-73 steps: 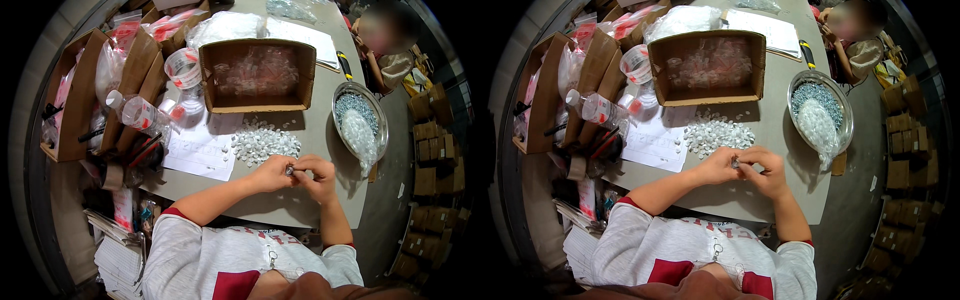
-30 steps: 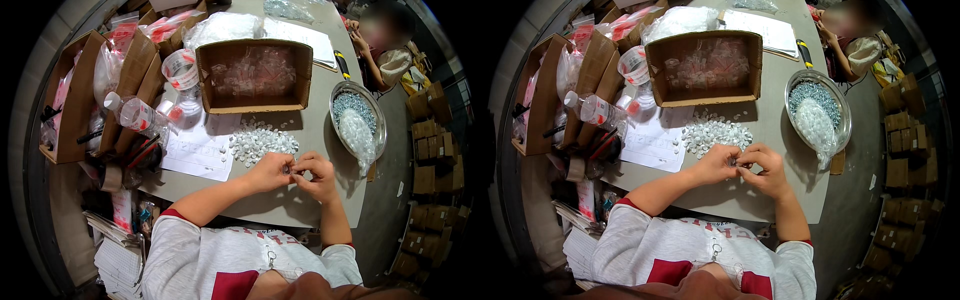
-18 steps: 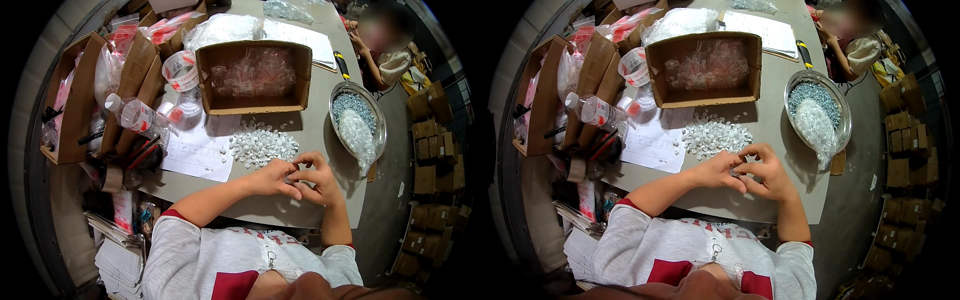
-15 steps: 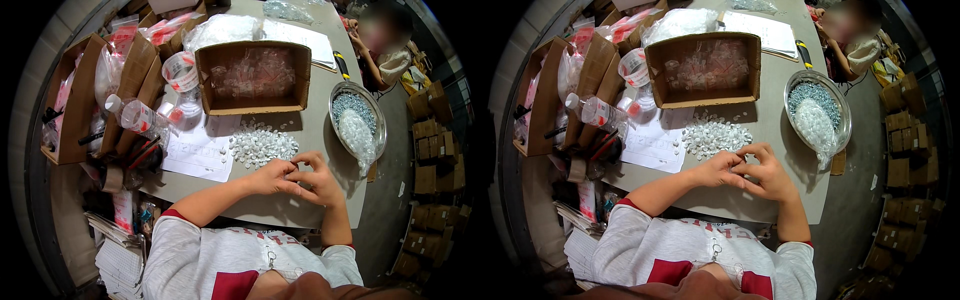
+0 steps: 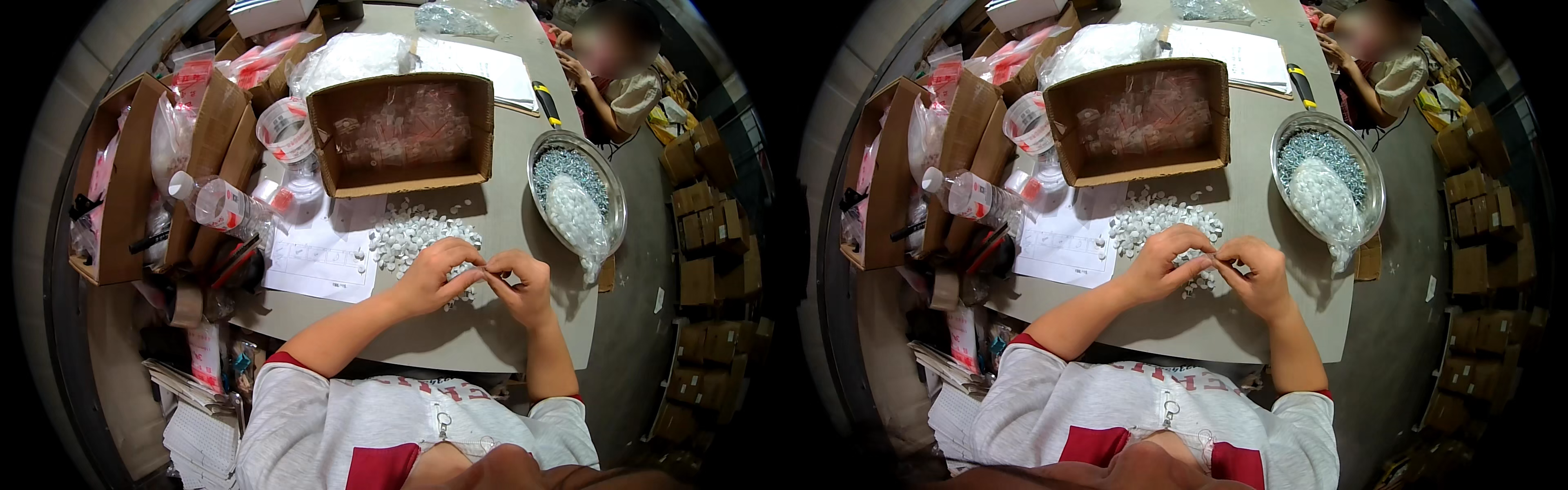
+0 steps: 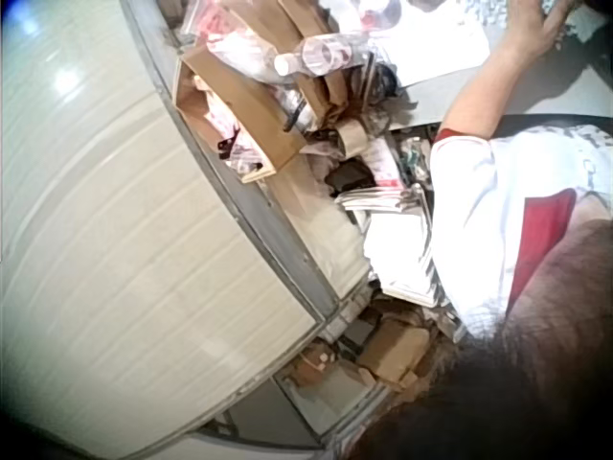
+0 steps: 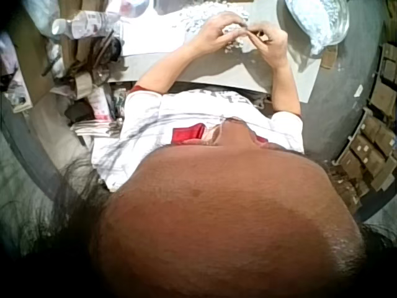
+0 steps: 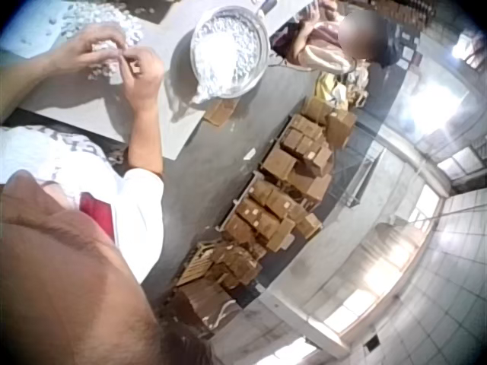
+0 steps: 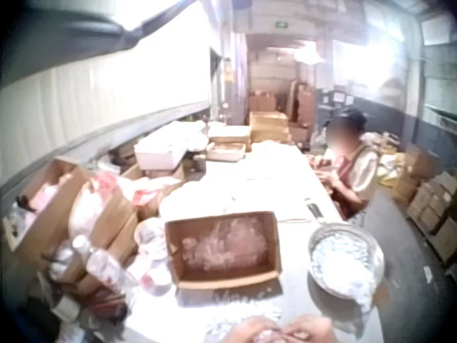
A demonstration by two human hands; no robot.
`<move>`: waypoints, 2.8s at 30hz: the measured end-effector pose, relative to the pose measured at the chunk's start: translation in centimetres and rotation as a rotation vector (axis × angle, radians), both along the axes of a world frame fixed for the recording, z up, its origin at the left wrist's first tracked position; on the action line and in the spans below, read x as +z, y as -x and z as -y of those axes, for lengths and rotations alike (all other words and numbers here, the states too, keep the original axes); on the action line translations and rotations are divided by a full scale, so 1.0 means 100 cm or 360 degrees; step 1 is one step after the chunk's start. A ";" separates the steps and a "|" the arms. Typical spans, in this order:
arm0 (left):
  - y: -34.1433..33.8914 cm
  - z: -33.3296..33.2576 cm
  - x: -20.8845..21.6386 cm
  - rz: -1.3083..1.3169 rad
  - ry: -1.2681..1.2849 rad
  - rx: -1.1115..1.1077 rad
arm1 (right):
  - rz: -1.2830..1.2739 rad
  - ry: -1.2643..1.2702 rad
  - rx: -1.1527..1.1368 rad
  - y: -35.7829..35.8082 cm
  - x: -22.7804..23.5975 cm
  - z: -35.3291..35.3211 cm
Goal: The person sorts and packages small white components by hand into clear plastic bags, placing filled bags into a cardboard box.
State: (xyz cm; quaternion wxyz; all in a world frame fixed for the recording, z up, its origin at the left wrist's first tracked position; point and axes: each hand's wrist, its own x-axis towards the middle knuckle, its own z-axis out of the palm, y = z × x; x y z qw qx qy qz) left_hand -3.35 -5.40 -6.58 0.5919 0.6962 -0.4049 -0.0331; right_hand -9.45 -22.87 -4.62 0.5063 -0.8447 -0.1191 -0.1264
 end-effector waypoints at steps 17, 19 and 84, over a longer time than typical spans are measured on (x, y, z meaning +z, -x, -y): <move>0.003 -0.003 0.003 0.0009 0.0010 -0.0015 | 0.0086 0.0180 0.0051 0.007 0.015 -0.006; 0.004 -0.002 0.004 -0.0006 -0.0024 -0.0055 | 0.0093 0.0204 0.0050 0.010 0.018 -0.004; -0.016 -0.014 0.006 -0.0882 0.0128 0.0272 | -0.0361 0.0285 -0.0373 0.066 -0.023 -0.012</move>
